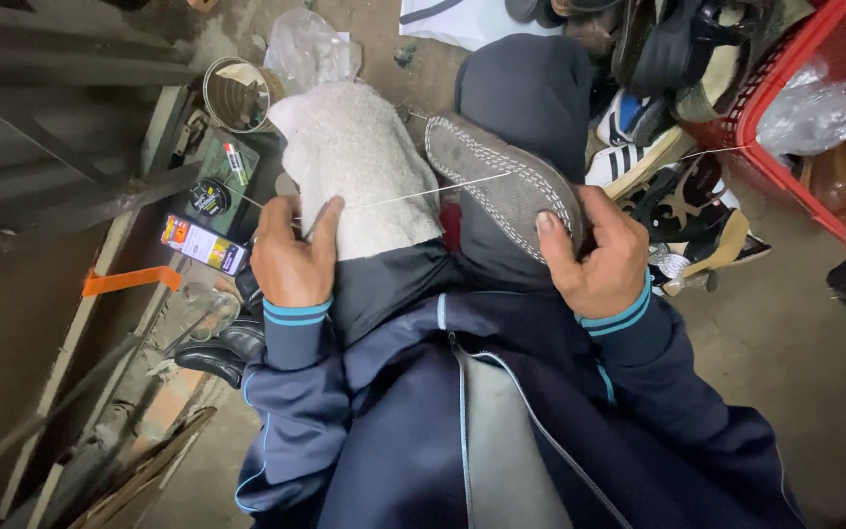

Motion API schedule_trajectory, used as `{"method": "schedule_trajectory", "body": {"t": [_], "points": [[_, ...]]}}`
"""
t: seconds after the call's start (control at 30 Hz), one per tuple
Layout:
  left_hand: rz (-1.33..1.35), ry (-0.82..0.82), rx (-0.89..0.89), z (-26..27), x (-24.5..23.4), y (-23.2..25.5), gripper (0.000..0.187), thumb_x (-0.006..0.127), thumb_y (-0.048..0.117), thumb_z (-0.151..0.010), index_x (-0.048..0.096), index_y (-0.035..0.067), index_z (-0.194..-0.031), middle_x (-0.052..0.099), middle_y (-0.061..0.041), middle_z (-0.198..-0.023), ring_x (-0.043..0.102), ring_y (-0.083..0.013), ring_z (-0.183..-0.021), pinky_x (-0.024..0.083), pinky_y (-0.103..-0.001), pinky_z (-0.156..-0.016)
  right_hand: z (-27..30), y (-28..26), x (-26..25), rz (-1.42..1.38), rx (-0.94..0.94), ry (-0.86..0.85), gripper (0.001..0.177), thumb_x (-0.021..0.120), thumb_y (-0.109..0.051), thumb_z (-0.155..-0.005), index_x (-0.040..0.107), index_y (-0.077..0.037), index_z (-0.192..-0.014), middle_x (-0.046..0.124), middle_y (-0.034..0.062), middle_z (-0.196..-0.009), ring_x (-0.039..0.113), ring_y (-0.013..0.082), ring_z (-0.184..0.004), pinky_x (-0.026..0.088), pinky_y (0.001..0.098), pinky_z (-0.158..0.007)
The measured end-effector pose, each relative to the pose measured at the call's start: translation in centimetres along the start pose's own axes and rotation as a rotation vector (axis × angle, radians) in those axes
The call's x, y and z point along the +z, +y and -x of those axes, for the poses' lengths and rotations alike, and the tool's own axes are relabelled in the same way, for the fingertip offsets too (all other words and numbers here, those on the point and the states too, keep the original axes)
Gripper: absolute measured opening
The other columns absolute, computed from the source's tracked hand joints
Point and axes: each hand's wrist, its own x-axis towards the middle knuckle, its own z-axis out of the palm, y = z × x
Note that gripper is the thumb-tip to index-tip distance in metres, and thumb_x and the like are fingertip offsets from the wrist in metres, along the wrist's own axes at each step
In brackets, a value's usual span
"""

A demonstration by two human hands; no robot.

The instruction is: The person sits on the floor and sews a shoe sole using a needle and thread. They repeatedly pull the thread through the sole and tighten the stitches while holding the shoe in their lap.

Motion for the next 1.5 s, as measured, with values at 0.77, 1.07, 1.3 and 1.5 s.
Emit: {"method": "schedule_trajectory", "body": {"t": [0.77, 1.07, 1.3, 1.5], "points": [[0.509, -0.147, -0.324, 3.1, -9.2, -0.5, 0.018, 0.085, 0.014, -0.094, 0.073, 0.001, -0.097, 0.056, -0.006, -0.059, 0.053, -0.0108, -0.060, 0.048, -0.026, -0.060, -0.1, 0.0, 0.5, -0.035, 0.041, -0.009, 0.022, 0.073, -0.014, -0.102, 0.072, 0.007, -0.108, 0.064, 0.0232, -0.073, 0.067, 0.0409, -0.065, 0.053, 0.0430, -0.054], [0.173, -0.092, -0.178, 2.5, -5.7, -5.2, 0.022, 0.085, 0.011, -0.096, 0.071, -0.004, -0.103, 0.064, -0.021, -0.078, 0.062, -0.0318, -0.067, 0.050, -0.043, -0.061, 0.0, -0.4, 1.1, 0.000, 0.005, 0.006, 0.023, 0.078, -0.013, -0.098, 0.073, 0.006, -0.109, 0.065, 0.0237, -0.075, 0.068, 0.0447, -0.068, 0.054, 0.0450, -0.054], [0.384, 0.080, 0.128, -0.7, -7.5, 6.3, 0.025, 0.051, 0.007, -0.112, 0.071, -0.002, -0.102, 0.065, -0.017, -0.098, 0.066, -0.0362, -0.090, 0.054, -0.042, -0.084, -0.3, -1.1, 0.2, 0.022, 0.002, 0.010, 0.025, 0.073, -0.016, -0.104, 0.072, 0.008, -0.110, 0.062, 0.0234, -0.072, 0.066, 0.0372, -0.063, 0.053, 0.0419, -0.056], [0.553, -0.041, 0.079, -0.3, -2.5, 5.6, 0.009, 0.070, 0.000, -0.097, 0.071, 0.000, -0.105, 0.064, -0.016, -0.093, 0.065, -0.0326, -0.085, 0.053, -0.044, -0.082, 0.6, 0.3, -0.6, 0.033, 0.075, 0.018, 0.023, 0.074, -0.015, -0.104, 0.071, 0.006, -0.112, 0.065, 0.0254, -0.078, 0.069, 0.0412, -0.074, 0.054, 0.0445, -0.063]]}}
